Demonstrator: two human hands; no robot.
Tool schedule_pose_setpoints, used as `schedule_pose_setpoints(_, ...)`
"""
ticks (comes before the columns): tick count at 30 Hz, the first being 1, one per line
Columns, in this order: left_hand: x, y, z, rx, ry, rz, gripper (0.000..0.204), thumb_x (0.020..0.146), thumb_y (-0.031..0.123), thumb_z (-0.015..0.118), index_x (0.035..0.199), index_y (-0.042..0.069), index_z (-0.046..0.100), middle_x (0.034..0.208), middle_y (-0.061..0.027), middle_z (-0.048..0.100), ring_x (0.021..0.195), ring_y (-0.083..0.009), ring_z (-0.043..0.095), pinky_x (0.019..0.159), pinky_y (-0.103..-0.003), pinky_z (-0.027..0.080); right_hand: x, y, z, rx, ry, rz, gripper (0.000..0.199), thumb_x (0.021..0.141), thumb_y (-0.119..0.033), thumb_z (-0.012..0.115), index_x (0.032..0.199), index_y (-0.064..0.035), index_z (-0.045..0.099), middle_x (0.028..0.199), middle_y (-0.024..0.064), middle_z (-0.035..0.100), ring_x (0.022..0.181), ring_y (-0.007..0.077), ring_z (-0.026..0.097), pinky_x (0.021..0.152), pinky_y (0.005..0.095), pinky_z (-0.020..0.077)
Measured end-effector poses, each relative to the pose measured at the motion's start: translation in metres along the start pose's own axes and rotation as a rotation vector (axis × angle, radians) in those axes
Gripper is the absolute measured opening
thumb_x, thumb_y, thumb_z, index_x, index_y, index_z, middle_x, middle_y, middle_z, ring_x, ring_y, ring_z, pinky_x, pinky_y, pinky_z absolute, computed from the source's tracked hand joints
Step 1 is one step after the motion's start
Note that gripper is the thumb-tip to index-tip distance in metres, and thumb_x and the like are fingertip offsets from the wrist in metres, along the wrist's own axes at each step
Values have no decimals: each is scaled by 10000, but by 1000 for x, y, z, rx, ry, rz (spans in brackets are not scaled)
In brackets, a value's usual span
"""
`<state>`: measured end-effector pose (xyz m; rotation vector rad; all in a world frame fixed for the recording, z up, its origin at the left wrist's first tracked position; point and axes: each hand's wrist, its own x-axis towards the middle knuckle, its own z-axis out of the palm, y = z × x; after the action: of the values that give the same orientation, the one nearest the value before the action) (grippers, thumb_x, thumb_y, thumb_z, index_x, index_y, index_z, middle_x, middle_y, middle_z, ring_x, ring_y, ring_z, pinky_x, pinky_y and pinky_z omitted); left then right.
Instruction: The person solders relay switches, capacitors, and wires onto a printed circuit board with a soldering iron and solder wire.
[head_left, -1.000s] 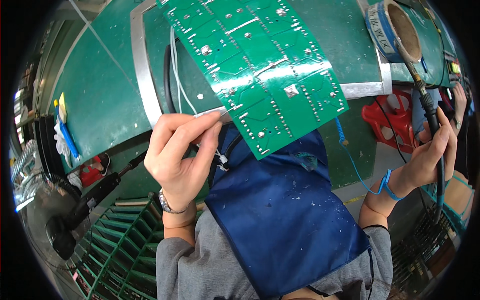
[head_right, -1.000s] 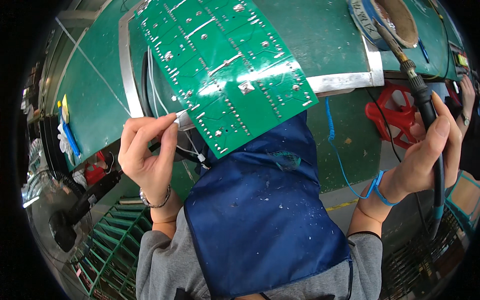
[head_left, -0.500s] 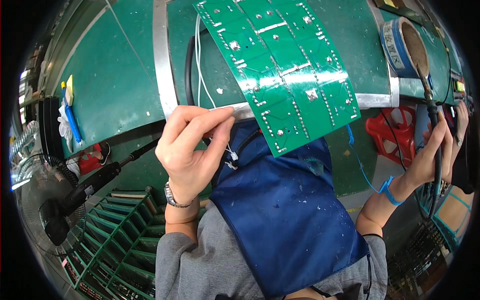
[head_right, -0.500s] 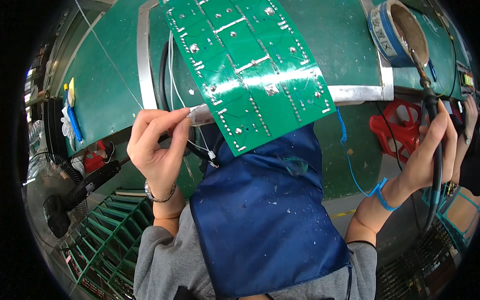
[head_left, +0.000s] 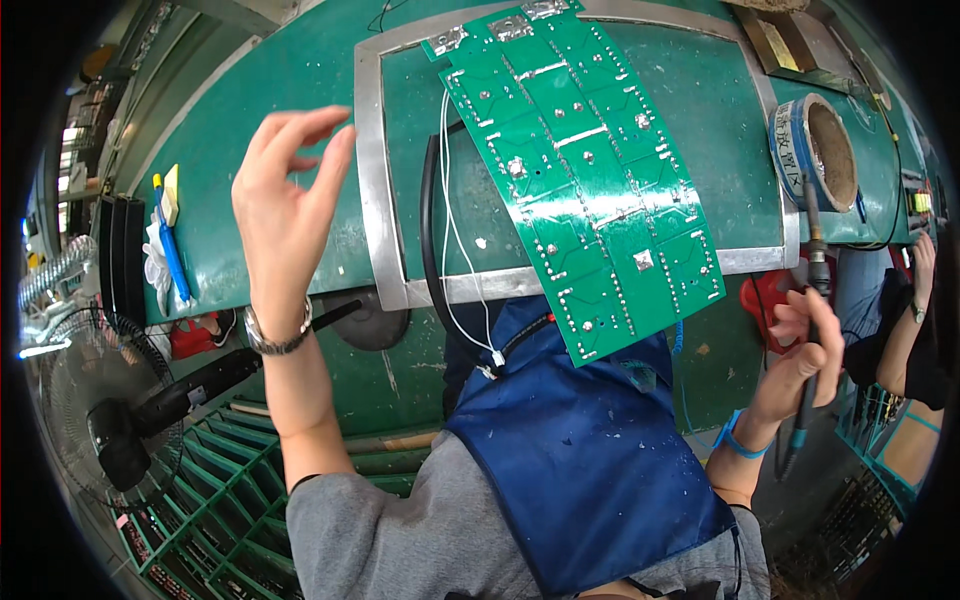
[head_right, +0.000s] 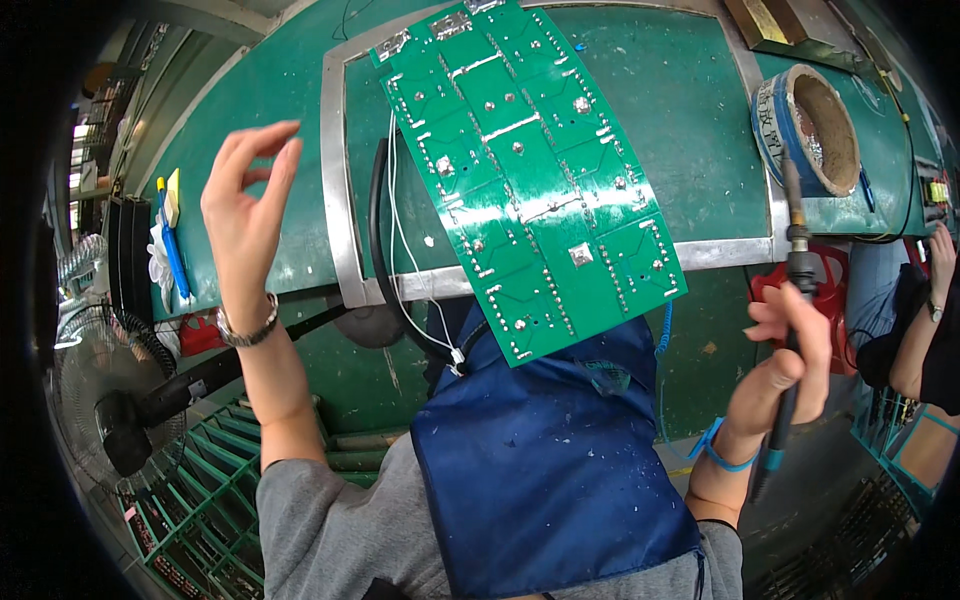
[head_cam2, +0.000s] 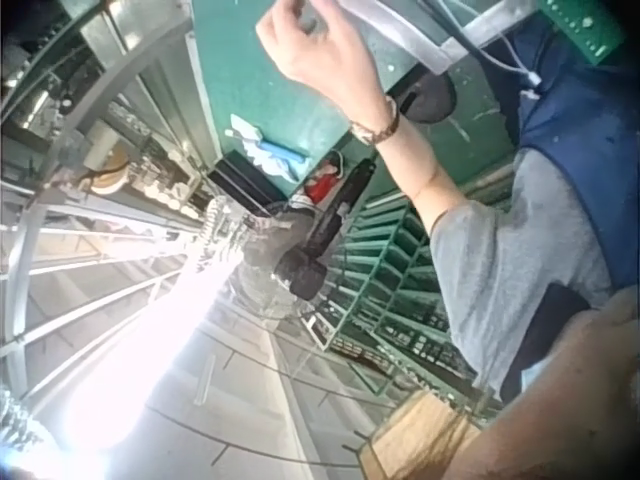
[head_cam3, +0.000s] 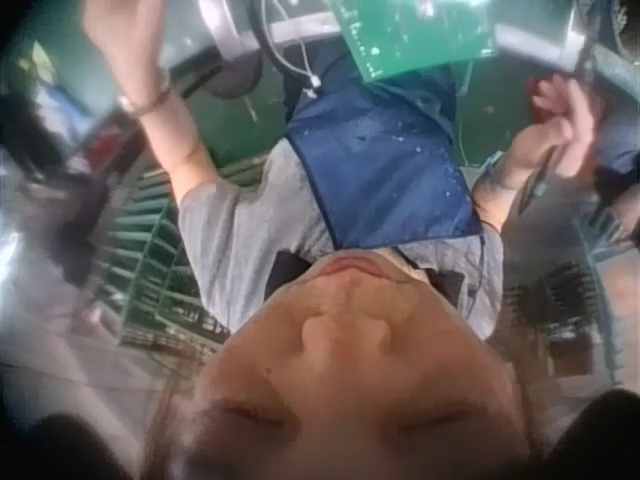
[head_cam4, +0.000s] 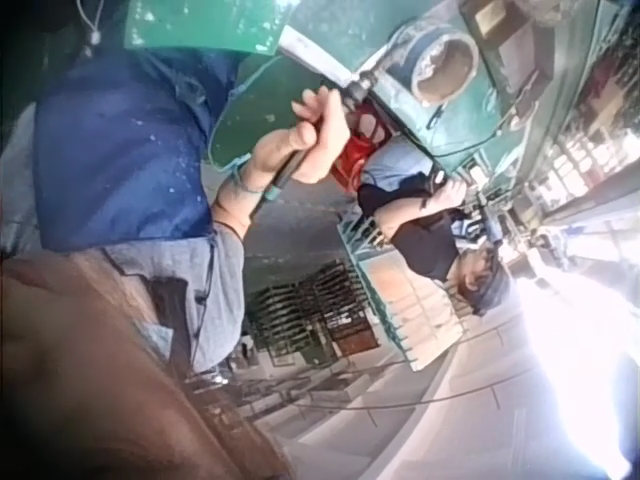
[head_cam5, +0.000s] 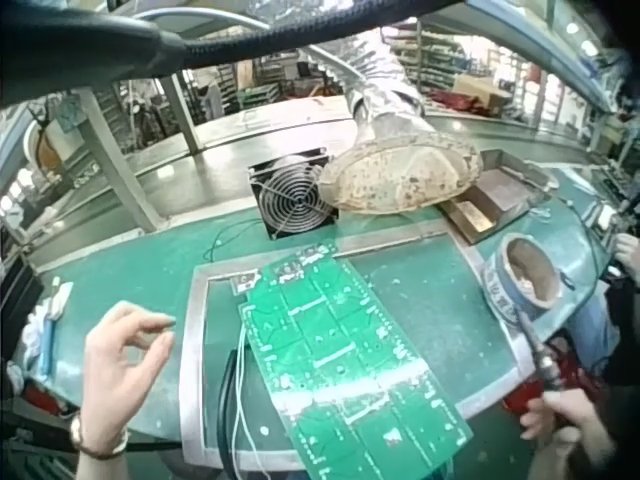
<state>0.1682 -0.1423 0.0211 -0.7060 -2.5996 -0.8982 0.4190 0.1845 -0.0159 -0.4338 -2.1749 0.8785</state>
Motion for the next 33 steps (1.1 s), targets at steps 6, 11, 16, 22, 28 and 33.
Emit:
schedule_pose_setpoints(6,87,-4,51,-86,-226,310,254,912,234,636,1043,23,687,888,-62,643,807,-114,618,660,-220,473,-25,-12,29,71,-121,96,378,864,-150,718,1163,7,549,1032,133,618,812,177,647,683,265,530)
schedule_pose_setpoints(11,139,4,92,-104,-444,306,225,933,244,617,993,40,691,745,12,615,625,-52,521,544,-201,407,-32,-25,38,181,-170,253,517,808,-31,742,1247,0,470,1143,149,551,820,167,646,689,256,551)
schedule_pose_setpoints(16,157,-3,102,-358,-968,-156,280,948,323,598,923,56,683,742,39,589,578,-23,454,488,-220,370,-34,-32,46,336,-146,403,622,762,106,709,1297,-19,418,1145,138,523,849,136,601,717,247,546)
schedule_pose_setpoints(22,157,-12,95,-417,-989,-147,290,943,344,614,916,60,666,769,47,585,607,-24,471,504,-207,381,-29,-46,46,439,-156,513,639,786,120,684,1327,-32,380,1150,127,524,872,131,587,794,264,520)
schedule_pose_setpoints(28,145,-14,72,-478,-917,-207,269,927,352,634,891,89,675,763,62,585,618,-12,477,501,-195,373,-31,-51,47,444,-135,513,630,798,131,662,1336,-22,373,1163,125,519,913,127,556,831,270,498)
schedule_pose_setpoints(33,140,2,48,-490,-924,-290,220,931,275,626,921,65,691,747,66,608,616,-8,484,525,-191,381,-33,-39,41,420,-165,451,607,812,120,651,1339,-22,385,1176,120,526,905,120,544,823,258,488)
